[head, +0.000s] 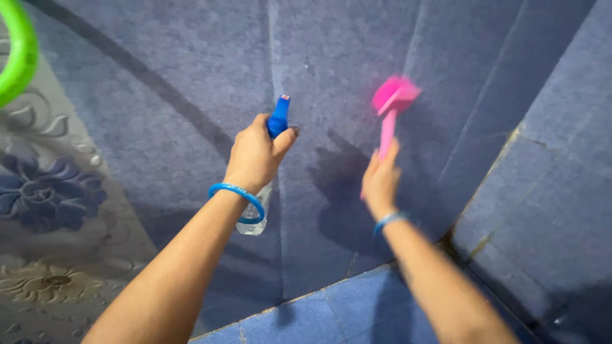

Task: The person cleans the wall tiles by spraying liquid from a bottle and scrubbing the surface with a pink brush.

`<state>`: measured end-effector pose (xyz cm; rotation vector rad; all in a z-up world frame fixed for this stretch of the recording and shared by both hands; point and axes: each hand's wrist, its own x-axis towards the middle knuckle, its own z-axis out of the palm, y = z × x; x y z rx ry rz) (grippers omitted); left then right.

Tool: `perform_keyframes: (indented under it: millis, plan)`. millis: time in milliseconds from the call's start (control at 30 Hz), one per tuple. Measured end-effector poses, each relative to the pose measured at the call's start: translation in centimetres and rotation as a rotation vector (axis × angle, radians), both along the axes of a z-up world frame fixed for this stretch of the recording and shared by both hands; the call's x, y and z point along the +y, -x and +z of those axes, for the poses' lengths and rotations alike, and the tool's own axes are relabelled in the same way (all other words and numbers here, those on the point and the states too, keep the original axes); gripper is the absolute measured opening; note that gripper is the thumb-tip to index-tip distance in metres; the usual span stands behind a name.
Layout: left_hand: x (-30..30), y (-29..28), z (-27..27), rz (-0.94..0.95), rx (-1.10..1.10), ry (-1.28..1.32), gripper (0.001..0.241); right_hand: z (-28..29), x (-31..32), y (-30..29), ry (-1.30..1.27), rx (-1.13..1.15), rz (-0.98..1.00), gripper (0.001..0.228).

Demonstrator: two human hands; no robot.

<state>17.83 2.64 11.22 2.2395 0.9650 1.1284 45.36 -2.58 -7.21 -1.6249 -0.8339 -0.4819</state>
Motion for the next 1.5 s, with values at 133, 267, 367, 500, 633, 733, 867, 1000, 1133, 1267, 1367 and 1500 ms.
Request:
perform_keyframes:
  millis: [133, 267, 367, 500, 633, 733, 867, 1000, 1133, 1267, 1367, 1500]
  plan:
    - [-0.5, 4.1, 1.1, 0.039, -0.097, -0.063, 0.048, 10.6, 3.7, -1.6, -0.098, -0.129, -0.028, 0.043]
    - [-1.3, 10.2, 1.0, 0.037, -0.205, -0.004, 0.044, 6.0, 2.5, 5.8, 0.047, -0.445, 0.049, 0.058]
    - [-2.5, 15.1, -0.4, 0.120, -0.172, 0.061, 0.046, -1.0, -1.4, 12.5, 0.515, -0.680, 0.191, 0.064]
    - [-3.2, 19.9, -3.1, 0.162, -0.169, -0.027, 0.050, -0.1, -3.0, 13.1, 0.664, -0.767, 0.135, 0.047]
    - [-2.9, 22.6, -6.1, 0.190, -0.224, 0.108, 0.050, 13.3, 1.0, 9.7, 0.230, -0.693, -0.057, 0.050]
    - [-2.3, 23.6, -8.3, 0.180, -0.297, 0.154, 0.048, 23.7, 4.5, 10.2, 0.039, -0.505, -0.018, 0.043]
    - [-1.3, 24.8, -10.0, 0.076, -0.488, 0.314, 0.041, 26.2, 7.0, 16.3, 0.028, -0.266, 0.386, 0.046]
    - [-0.8, 26.5, -9.9, 0.135, -0.446, 0.326, 0.041, 14.8, 4.3, 23.0, 0.349, -0.761, 0.638, 0.050]
    - [-0.7, 28.4, -9.3, 0.138, -0.491, 0.265, 0.037, 6.3, 1.1, 24.9, 0.854, -1.123, 0.552, 0.045]
    - [-0.8, 29.3, -9.3, 0.154, -0.421, 0.247, 0.035, 12.9, 2.7, 22.3, 0.691, -1.262, 0.234, 0.046]
    - [-1.0, 29.1, -9.9, 0.094, -0.466, 0.205, 0.036, 23.1, 5.1, 19.5, 0.383, -0.898, -0.027, 0.030]
    - [-1.0, 28.6, -10.3, 0.119, -0.418, 0.293, 0.037, 28.6, 6.5, 18.1, 0.043, -0.607, 0.185, 0.025]
